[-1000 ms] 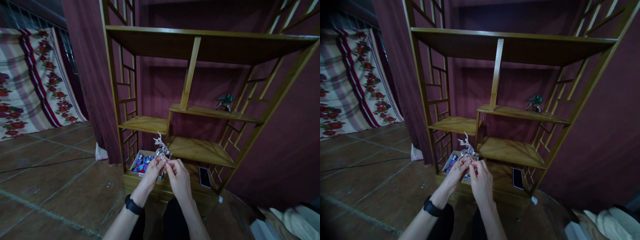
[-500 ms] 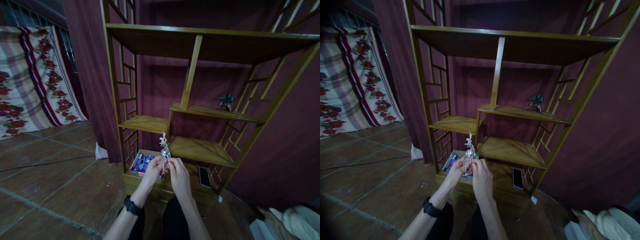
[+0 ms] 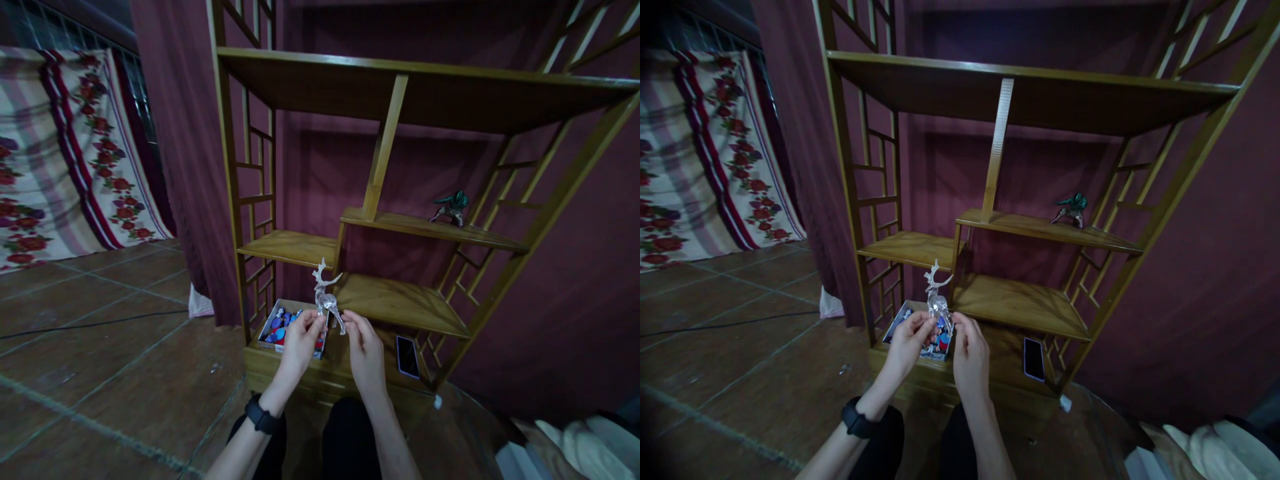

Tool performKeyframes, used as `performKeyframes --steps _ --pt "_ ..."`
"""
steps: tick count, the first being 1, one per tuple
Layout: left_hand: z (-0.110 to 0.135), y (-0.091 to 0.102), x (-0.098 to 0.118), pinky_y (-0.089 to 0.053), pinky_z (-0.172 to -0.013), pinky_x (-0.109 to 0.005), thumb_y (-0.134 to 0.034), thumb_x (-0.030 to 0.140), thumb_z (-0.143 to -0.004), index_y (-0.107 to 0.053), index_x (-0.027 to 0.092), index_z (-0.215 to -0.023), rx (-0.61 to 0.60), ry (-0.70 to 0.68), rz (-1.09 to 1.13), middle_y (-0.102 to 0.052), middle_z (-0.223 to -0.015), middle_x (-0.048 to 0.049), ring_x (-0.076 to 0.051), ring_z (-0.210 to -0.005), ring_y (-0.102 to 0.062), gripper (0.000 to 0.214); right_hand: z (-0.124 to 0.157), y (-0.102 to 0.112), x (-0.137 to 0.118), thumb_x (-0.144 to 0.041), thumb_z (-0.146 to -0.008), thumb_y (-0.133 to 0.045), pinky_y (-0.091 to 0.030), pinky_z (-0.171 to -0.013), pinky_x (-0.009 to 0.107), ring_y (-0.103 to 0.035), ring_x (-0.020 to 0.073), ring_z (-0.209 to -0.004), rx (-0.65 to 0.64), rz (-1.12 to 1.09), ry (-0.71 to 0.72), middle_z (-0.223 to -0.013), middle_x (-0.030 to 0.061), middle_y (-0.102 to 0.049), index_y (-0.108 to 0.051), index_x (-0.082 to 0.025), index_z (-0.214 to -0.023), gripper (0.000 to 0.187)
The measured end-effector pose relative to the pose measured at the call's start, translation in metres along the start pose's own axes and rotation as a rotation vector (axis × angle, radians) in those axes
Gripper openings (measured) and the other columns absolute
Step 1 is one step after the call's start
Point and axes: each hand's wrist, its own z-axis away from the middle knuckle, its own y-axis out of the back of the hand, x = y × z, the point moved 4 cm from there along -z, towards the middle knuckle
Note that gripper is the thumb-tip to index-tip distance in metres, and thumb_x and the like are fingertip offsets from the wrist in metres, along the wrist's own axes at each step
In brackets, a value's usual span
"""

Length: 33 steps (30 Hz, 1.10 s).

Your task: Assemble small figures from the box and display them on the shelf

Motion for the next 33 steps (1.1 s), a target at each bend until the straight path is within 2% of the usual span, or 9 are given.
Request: performKeyframes --steps 3,7,14,22,27,33 --pt "0.000 0.003 0.000 -0.040 -0.055 -0.022 -0.054 0.039 -0.079 -0.056 0.017 -0.078 0.021 -0.065 -0.121 -0.057 -0.063 0.0017 -0.011 -0.056 -0.052 0.022 0.001 -0.001 0.001 -0.036 -0.088 -0.040 -0.047 -0.084 0.032 -0.062 0.0184 -0.093 0.009 -0.050 -0.048 -0.103 0.0059 -0.067 -0.061 -0.023 -0.107 0.031" --pt "0.004 0.005 0.009 -0.041 -0.060 -0.023 -0.050 0.038 -0.082 -0.058 0.018 -0.080 0.042 -0.159 -0.324 -0.061 -0.070 -0.0005 -0.014 -0.064 -0.055 0.022 -0.001 -0.002 0.000 -0.036 -0.085 -0.045 -0.049 -0.077 0.029 -0.063 0.0185 -0.088 0.022 -0.016 -0.019 -0.100 0.0065 -0.067 -0.062 -0.022 -0.104 0.029" --pt "0.015 0.002 0.027 -0.043 -0.061 -0.024 -0.048 0.038 -0.083 -0.062 0.020 -0.086 0.064 -0.214 -0.592 -0.067 -0.079 -0.0027 -0.016 -0.067 -0.060 0.023 -0.003 0.004 -0.004 -0.042 -0.086 -0.044 -0.044 -0.065 0.024 -0.064 0.0158 -0.071 0.083 0.335 -0.004 -0.083 0.0012 -0.070 -0.061 -0.024 -0.092 0.026" --pt "0.030 -0.008 0.038 -0.043 -0.060 -0.024 -0.046 0.034 -0.085 -0.063 0.021 -0.088 0.067 -0.339 -0.759 -0.067 -0.076 -0.0032 -0.015 -0.066 -0.062 0.022 -0.003 0.002 -0.013 -0.047 -0.088 -0.042 -0.032 -0.054 0.023 -0.063 0.0156 -0.063 0.146 0.610 0.111 -0.069 0.0008 -0.068 -0.059 -0.022 -0.080 0.031" --pt "0.032 -0.011 0.037 -0.042 -0.063 -0.026 -0.045 0.033 -0.087 -0.061 0.021 -0.092 0.081 -0.350 -0.835 -0.067 -0.079 -0.0041 -0.017 -0.069 -0.062 0.021 -0.004 0.001 -0.015 -0.045 -0.091 -0.038 -0.032 -0.054 0.023 -0.063 0.0156 -0.064 0.136 0.632 0.136 -0.072 0.0026 -0.068 -0.058 -0.021 -0.079 0.033" --pt "0.030 -0.009 0.038 -0.042 -0.065 -0.027 -0.043 0.035 -0.087 -0.060 0.022 -0.092 0.084 -0.365 -0.828 -0.067 -0.081 -0.0049 -0.019 -0.072 -0.063 0.022 -0.004 0.000 -0.014 -0.037 -0.093 -0.033 -0.036 -0.058 0.024 -0.064 0.0172 -0.071 0.071 0.532 0.124 -0.079 0.0052 -0.068 -0.059 -0.020 -0.089 0.032"
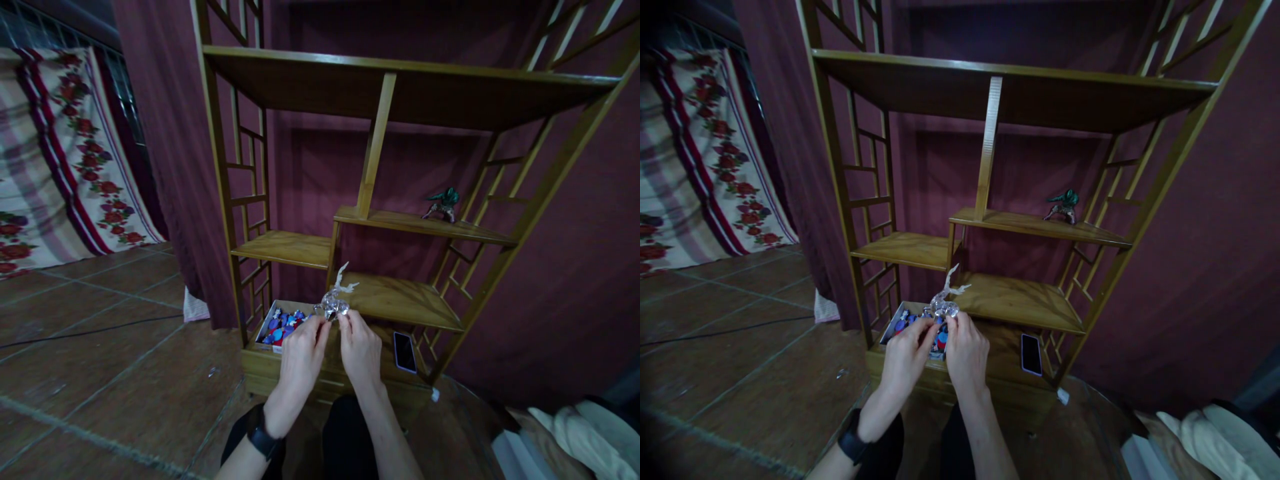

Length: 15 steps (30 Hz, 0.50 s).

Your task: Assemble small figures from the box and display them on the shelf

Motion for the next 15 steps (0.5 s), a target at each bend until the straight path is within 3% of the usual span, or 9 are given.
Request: performKeyframes --steps 5,9,15 --pt "-0.002 0.002 -0.003 -0.042 -0.066 -0.027 -0.046 0.032 -0.086 -0.060 0.022 -0.092 -0.011 0.046 0.051 -0.068 -0.085 -0.0049 -0.020 -0.074 -0.063 0.019 0.001 0.000 0.002 -0.039 -0.091 -0.036 -0.041 -0.064 0.024 -0.063 0.0169 -0.073 -0.082 -0.225 -0.076 -0.082 0.0028 -0.068 -0.059 -0.023 -0.096 0.028" --pt "0.001 0.000 -0.004 -0.042 -0.067 -0.028 -0.043 0.033 -0.087 -0.059 0.021 -0.092 -0.031 0.043 0.058 -0.067 -0.085 -0.0054 -0.020 -0.075 -0.063 0.020 -0.002 -0.001 0.005 -0.045 -0.086 -0.044 -0.043 -0.062 0.025 -0.061 0.0163 -0.068 -0.058 -0.389 -0.175 -0.077 0.0009 -0.066 -0.057 -0.022 -0.102 0.031" --pt "0.005 0.004 -0.003 -0.043 -0.072 -0.029 -0.044 0.030 -0.087 -0.060 0.022 -0.094 -0.020 0.001 0.130 -0.067 -0.088 -0.0054 -0.020 -0.080 -0.063 0.019 -0.011 -0.003 -0.004 -0.042 -0.086 -0.045 -0.044 -0.066 0.025 -0.058 0.0159 -0.075 -0.018 -0.535 -0.121 -0.084 0.0031 -0.062 -0.062 -0.021 -0.093 0.028"
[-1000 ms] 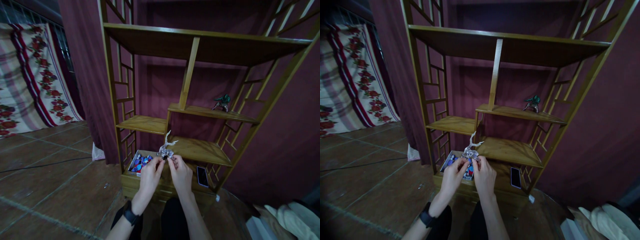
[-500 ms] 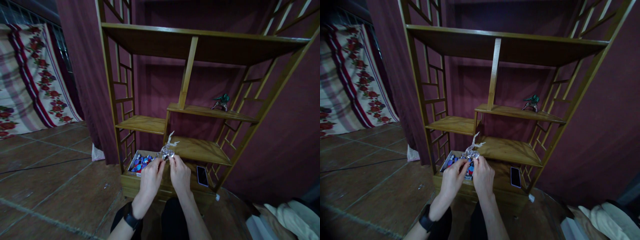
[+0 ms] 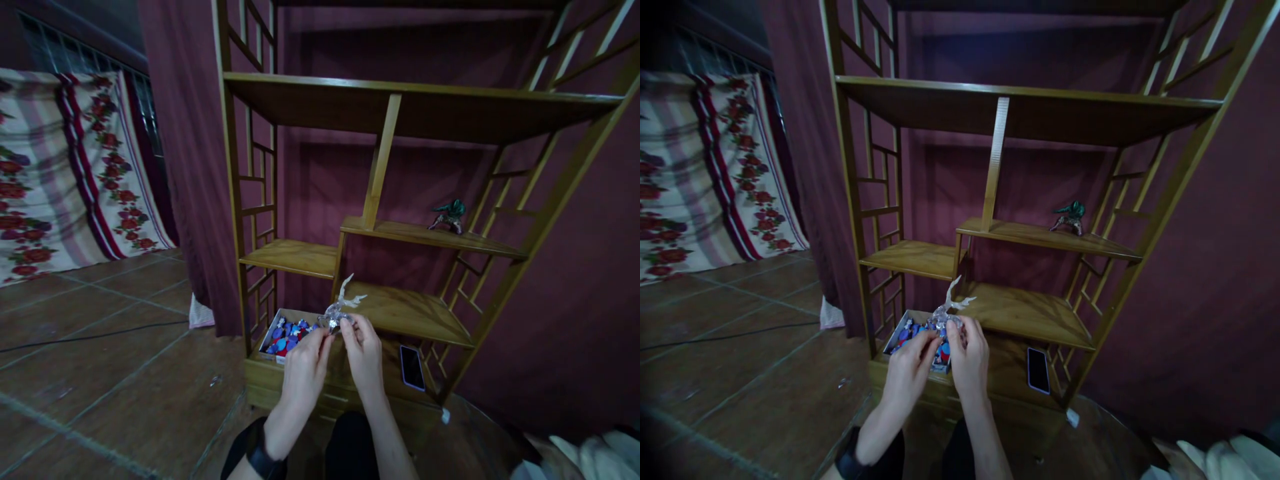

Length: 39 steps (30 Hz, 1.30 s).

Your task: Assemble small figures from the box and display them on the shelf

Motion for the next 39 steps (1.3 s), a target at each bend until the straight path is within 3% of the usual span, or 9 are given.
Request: performKeyframes --steps 7,11,17,21,25,27,29,32,39 --pt "-0.006 0.016 -0.009 -0.043 -0.068 -0.027 -0.047 0.033 -0.085 -0.061 0.023 -0.090 0.059 0.114 0.111 -0.067 -0.084 -0.0039 -0.019 -0.076 -0.061 0.018 0.001 -0.009 -0.017 -0.036 -0.088 -0.043 -0.046 -0.074 0.027 -0.058 0.0170 -0.084 -0.053 -0.032 0.105 -0.092 0.0050 -0.058 -0.061 -0.021 -0.104 0.028" --pt "-0.007 0.024 -0.015 -0.043 -0.070 -0.027 -0.048 0.034 -0.084 -0.061 0.021 -0.088 0.082 0.166 0.244 -0.066 -0.085 -0.0034 -0.018 -0.076 -0.060 0.019 0.008 -0.015 -0.029 -0.034 -0.087 -0.045 -0.048 -0.070 0.026 -0.058 0.0161 -0.080 -0.085 -0.037 0.139 -0.093 0.0054 -0.057 -0.059 -0.022 -0.110 0.030" --pt "-0.007 0.026 -0.022 -0.044 -0.070 -0.026 -0.053 0.034 -0.081 -0.061 0.017 -0.086 0.119 0.226 0.525 -0.065 -0.081 -0.0031 -0.017 -0.075 -0.058 0.019 0.021 -0.021 -0.046 -0.034 -0.085 -0.049 -0.046 -0.083 0.031 -0.055 0.0186 -0.094 -0.063 -0.028 0.162 -0.101 0.0055 -0.056 -0.060 -0.024 -0.104 0.024" --pt "-0.008 0.023 -0.025 -0.044 -0.060 -0.025 -0.056 0.037 -0.078 -0.059 0.015 -0.081 0.001 0.294 0.790 -0.062 -0.070 -0.0027 -0.015 -0.063 -0.055 0.023 0.019 -0.022 -0.043 -0.034 -0.087 -0.045 -0.045 -0.084 0.031 -0.055 0.0186 -0.096 -0.057 -0.091 0.139 -0.101 0.0062 -0.056 -0.062 -0.023 -0.098 0.023" --pt "-0.004 0.023 -0.020 -0.044 -0.058 -0.025 -0.057 0.040 -0.078 -0.059 0.014 -0.079 -0.195 0.332 0.927 -0.062 -0.071 -0.0044 -0.015 -0.061 -0.056 0.026 0.011 -0.020 -0.036 -0.040 -0.084 -0.049 -0.045 -0.087 0.033 -0.056 0.0200 -0.098 -0.032 -0.181 0.082 -0.104 0.0069 -0.057 -0.063 -0.022 -0.098 0.027" --pt "0.001 0.022 -0.015 -0.044 -0.059 -0.026 -0.056 0.039 -0.079 -0.060 0.014 -0.078 -0.301 0.339 0.977 -0.062 -0.071 -0.0049 -0.015 -0.062 -0.056 0.025 0.009 -0.024 -0.035 -0.043 -0.085 -0.048 -0.050 -0.074 0.031 -0.061 0.0179 -0.079 -0.169 -0.318 -0.020 -0.088 0.0049 -0.062 -0.062 -0.022 -0.104 0.032" --pt "0.006 0.021 -0.012 -0.043 -0.058 -0.026 -0.057 0.038 -0.079 -0.060 0.014 -0.075 -0.369 0.346 1.036 -0.062 -0.068 -0.0046 -0.014 -0.060 -0.056 0.024 0.012 -0.032 -0.037 -0.047 -0.085 -0.046 -0.050 -0.052 0.028 -0.055 0.0142 -0.050 -0.373 -0.489 -0.161 -0.061 -0.0012 -0.057 -0.058 -0.021 -0.112 0.039" --pt "0.012 0.018 -0.010 -0.041 -0.054 -0.025 -0.059 0.038 -0.078 -0.060 0.014 -0.072 -0.430 0.362 1.102 -0.062 -0.065 -0.0051 -0.013 -0.056 -0.055 0.024 0.018 -0.037 -0.043 -0.048 -0.083 -0.049 -0.043 -0.036 0.026 -0.042 0.0115 -0.032 -0.541 -0.668 -0.295 -0.043 -0.0073 -0.045 -0.054 -0.020 -0.118 0.045" --pt "0.013 0.016 -0.015 -0.038 -0.050 -0.023 -0.063 0.038 -0.076 -0.060 0.013 -0.068 -0.411 0.398 1.204 -0.059 -0.056 -0.0046 -0.011 -0.049 -0.052 0.027 0.019 -0.031 -0.047 -0.049 -0.081 -0.051 -0.048 -0.048 0.028 -0.054 0.0144 -0.043 -0.527 -0.674 -0.296 -0.051 -0.0023 -0.057 -0.061 -0.020 -0.108 0.041"
